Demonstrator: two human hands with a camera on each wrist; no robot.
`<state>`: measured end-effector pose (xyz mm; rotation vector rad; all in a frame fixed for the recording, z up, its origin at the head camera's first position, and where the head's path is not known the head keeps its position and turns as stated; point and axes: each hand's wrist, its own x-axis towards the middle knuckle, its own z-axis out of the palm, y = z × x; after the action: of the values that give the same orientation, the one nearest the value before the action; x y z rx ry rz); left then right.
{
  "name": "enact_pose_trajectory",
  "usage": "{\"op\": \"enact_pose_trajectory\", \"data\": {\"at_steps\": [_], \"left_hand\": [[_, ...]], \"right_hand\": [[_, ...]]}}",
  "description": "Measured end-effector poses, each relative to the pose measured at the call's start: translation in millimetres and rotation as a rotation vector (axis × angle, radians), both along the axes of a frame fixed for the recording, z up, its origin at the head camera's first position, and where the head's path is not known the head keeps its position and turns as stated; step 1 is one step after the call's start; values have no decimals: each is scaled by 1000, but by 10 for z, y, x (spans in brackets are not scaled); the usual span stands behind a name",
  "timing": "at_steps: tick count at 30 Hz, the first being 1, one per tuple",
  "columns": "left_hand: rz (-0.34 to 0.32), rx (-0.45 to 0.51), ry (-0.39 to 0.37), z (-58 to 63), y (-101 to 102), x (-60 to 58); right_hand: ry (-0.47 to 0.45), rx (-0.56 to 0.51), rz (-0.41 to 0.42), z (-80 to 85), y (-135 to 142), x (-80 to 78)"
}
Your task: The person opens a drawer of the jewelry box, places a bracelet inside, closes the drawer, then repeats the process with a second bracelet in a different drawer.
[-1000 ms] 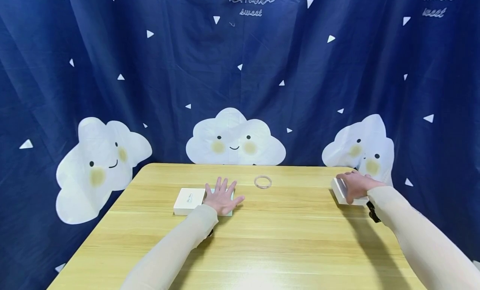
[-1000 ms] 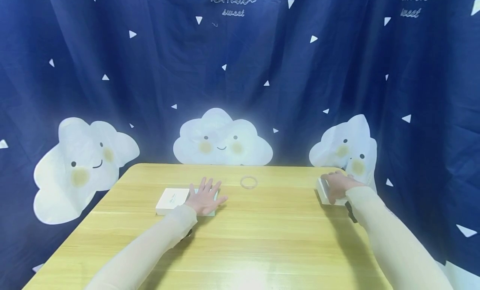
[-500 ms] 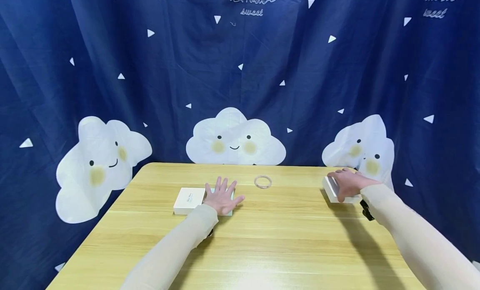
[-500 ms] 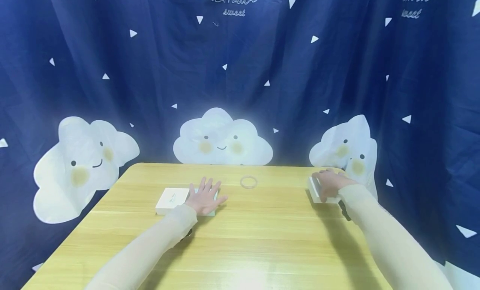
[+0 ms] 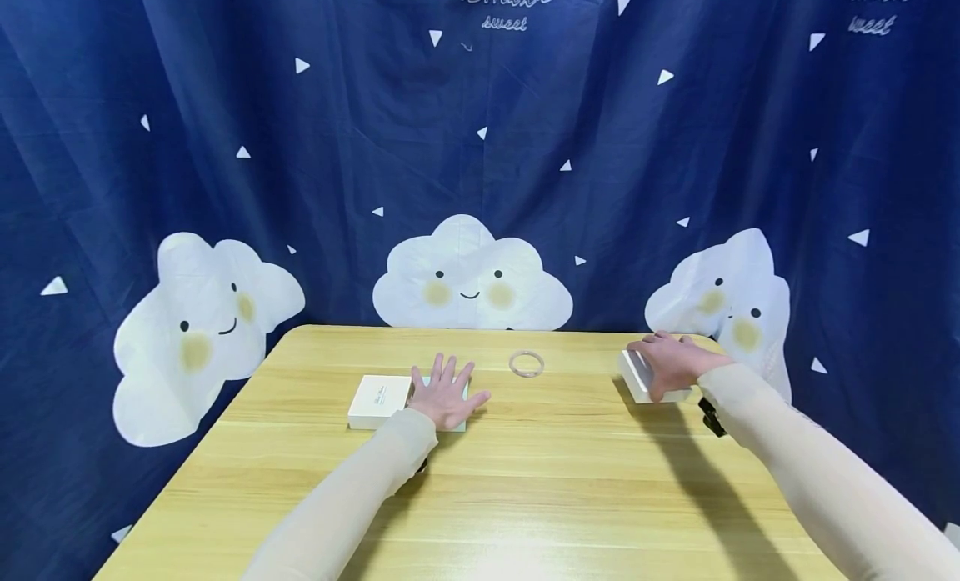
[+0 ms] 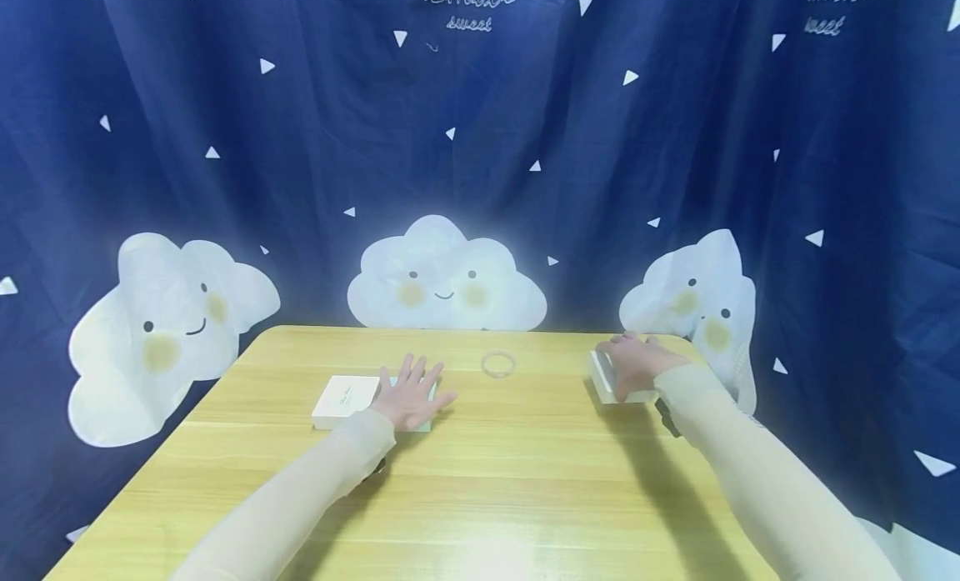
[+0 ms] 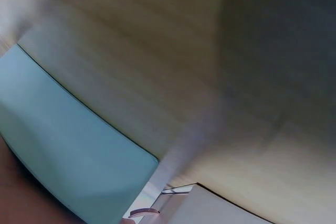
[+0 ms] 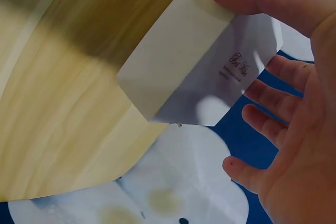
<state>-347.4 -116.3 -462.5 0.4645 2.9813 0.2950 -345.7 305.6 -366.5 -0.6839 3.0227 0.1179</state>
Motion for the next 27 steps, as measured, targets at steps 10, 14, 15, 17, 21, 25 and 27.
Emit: {"op": "enact_pose_trajectory", "data": {"at_steps": [10, 14, 15, 17, 21, 25, 27], "left_hand": [[9, -8, -8, 8, 10, -8], [9, -8, -6, 2, 13, -14], [8, -6, 0, 2, 14, -13], [8, -7, -2, 7, 16, -9], [9, -10, -11, -38, 12, -44], [11, -8, -13, -96, 3, -83], [12, -5, -5, -109, -2, -88]], "right_hand": [[-39, -11, 15, 43, -274, -9], [-44, -4, 21, 44, -372, -10], [-41, 0, 25, 41, -394, -10], [-35, 7, 35, 37, -439, -13], [-20, 22, 57, 29, -531, -19], [-15, 29, 70, 49, -641, -4], [-22, 32, 73, 61, -700, 5]]}}
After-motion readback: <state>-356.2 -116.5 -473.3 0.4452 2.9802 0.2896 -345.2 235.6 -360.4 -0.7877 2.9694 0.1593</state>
